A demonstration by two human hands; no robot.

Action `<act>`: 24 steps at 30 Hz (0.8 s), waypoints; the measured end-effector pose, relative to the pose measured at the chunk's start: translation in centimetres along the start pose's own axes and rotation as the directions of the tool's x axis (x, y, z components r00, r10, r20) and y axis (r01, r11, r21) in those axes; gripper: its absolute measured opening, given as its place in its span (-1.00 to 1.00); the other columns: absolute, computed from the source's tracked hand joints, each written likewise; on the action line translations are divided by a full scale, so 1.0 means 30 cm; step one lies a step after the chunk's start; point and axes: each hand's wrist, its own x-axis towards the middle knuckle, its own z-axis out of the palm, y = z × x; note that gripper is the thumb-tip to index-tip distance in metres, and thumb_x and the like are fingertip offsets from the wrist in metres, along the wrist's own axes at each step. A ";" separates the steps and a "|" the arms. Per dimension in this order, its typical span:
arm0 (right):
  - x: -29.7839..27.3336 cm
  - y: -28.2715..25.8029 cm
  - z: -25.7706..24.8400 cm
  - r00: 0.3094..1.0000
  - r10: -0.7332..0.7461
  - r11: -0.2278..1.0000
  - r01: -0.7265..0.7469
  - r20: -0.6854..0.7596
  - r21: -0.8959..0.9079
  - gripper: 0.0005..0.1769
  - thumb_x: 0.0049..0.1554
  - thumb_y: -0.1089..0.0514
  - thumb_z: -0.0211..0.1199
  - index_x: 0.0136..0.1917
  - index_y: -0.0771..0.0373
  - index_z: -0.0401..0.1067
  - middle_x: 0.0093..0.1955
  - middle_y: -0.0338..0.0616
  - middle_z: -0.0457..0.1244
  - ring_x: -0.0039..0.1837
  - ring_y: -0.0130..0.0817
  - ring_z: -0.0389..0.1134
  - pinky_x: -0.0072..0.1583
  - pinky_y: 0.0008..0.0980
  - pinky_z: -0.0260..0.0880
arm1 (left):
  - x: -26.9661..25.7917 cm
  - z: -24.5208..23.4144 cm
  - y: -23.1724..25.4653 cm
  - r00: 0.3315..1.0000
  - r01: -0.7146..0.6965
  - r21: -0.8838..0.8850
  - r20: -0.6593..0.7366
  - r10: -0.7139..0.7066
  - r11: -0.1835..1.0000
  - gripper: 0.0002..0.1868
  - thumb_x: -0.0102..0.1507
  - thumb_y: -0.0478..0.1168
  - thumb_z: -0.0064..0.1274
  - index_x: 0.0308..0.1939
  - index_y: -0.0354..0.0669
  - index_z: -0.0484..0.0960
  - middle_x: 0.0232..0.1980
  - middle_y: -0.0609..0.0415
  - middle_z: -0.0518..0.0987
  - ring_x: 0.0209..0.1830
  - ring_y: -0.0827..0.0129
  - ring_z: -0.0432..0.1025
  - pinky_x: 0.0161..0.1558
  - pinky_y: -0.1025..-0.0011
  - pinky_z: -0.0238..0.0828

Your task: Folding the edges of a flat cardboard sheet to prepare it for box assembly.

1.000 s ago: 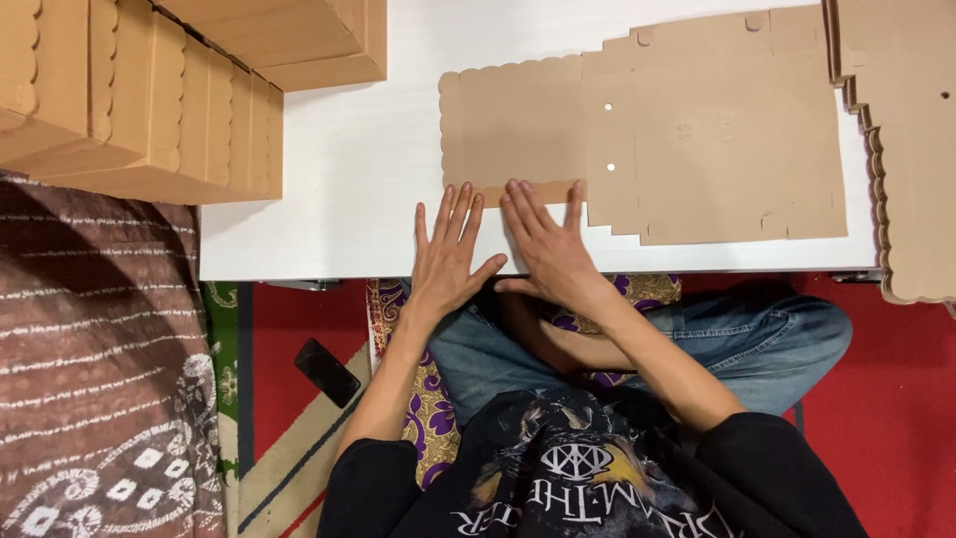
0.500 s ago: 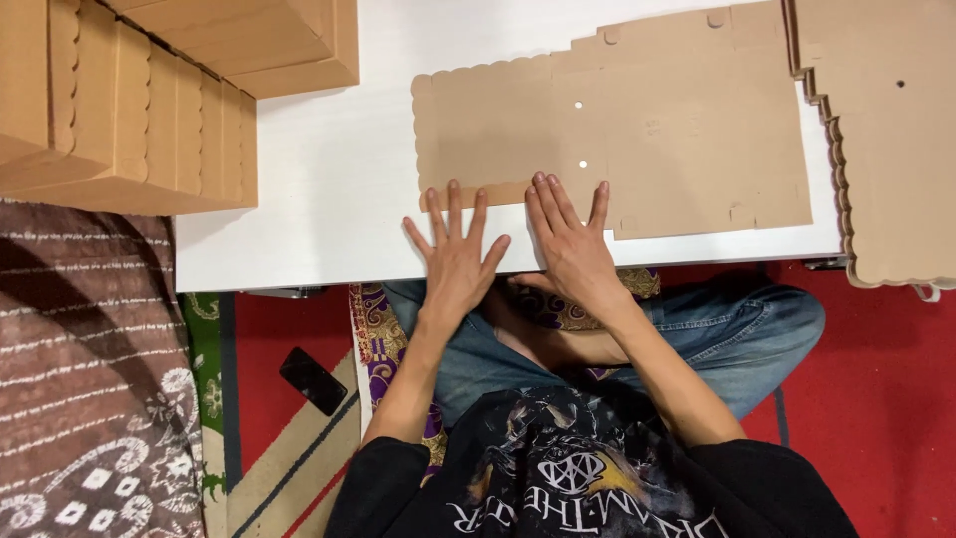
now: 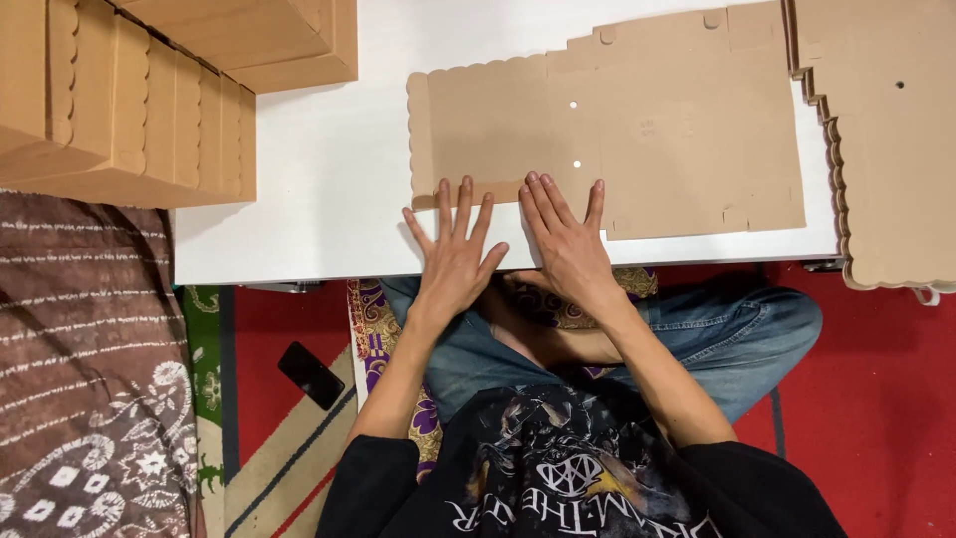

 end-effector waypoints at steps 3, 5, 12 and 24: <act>0.001 -0.001 0.001 1.000 0.004 1.000 -0.004 -0.004 0.019 0.45 -0.25 -0.40 0.51 0.68 0.26 -0.05 0.74 0.02 -0.13 0.73 -0.13 -0.20 0.50 0.65 -0.63 | -0.035 -0.030 -0.031 0.997 0.073 -0.031 0.029 -0.072 0.997 -0.29 0.47 0.21 -0.32 0.62 -0.02 0.12 0.73 -0.11 -0.21 0.71 -0.06 -0.47 0.32 -0.52 -0.93; 0.002 -0.002 -0.001 1.000 0.006 0.999 -0.005 -0.009 0.033 0.44 -0.22 -0.47 0.44 0.68 0.27 -0.04 0.74 0.02 -0.12 0.73 -0.13 -0.20 0.50 0.65 -0.63 | -0.039 -0.048 -0.063 0.993 0.105 -0.022 0.057 -0.103 0.994 -0.30 0.48 0.20 -0.31 0.63 0.00 0.12 0.72 -0.13 -0.19 0.71 -0.03 -0.43 0.32 -0.50 -0.95; 0.005 -0.014 -0.023 1.000 0.001 0.999 0.000 -0.019 0.040 0.41 -0.16 -0.62 0.29 0.66 0.30 0.01 0.73 0.05 -0.09 0.73 -0.11 -0.18 0.50 0.64 -0.63 | -0.040 -0.047 -0.152 0.990 0.124 -0.105 0.086 -0.115 0.987 -0.31 0.51 0.20 -0.40 0.66 0.02 0.03 0.72 -0.13 -0.13 0.73 0.13 -0.29 0.41 -0.42 -0.86; 0.143 -0.097 0.071 0.991 -0.136 0.975 0.132 0.010 0.180 0.13 0.20 -0.65 -0.13 0.65 0.24 0.03 0.72 0.02 -0.10 0.73 -0.12 -0.18 0.39 0.76 -0.69 | -0.052 0.019 -0.163 0.995 0.090 0.016 -0.054 -0.089 0.996 -0.27 0.49 0.26 -0.47 0.64 0.00 0.07 0.72 0.03 -0.03 0.72 0.10 -0.24 0.51 -0.28 -0.64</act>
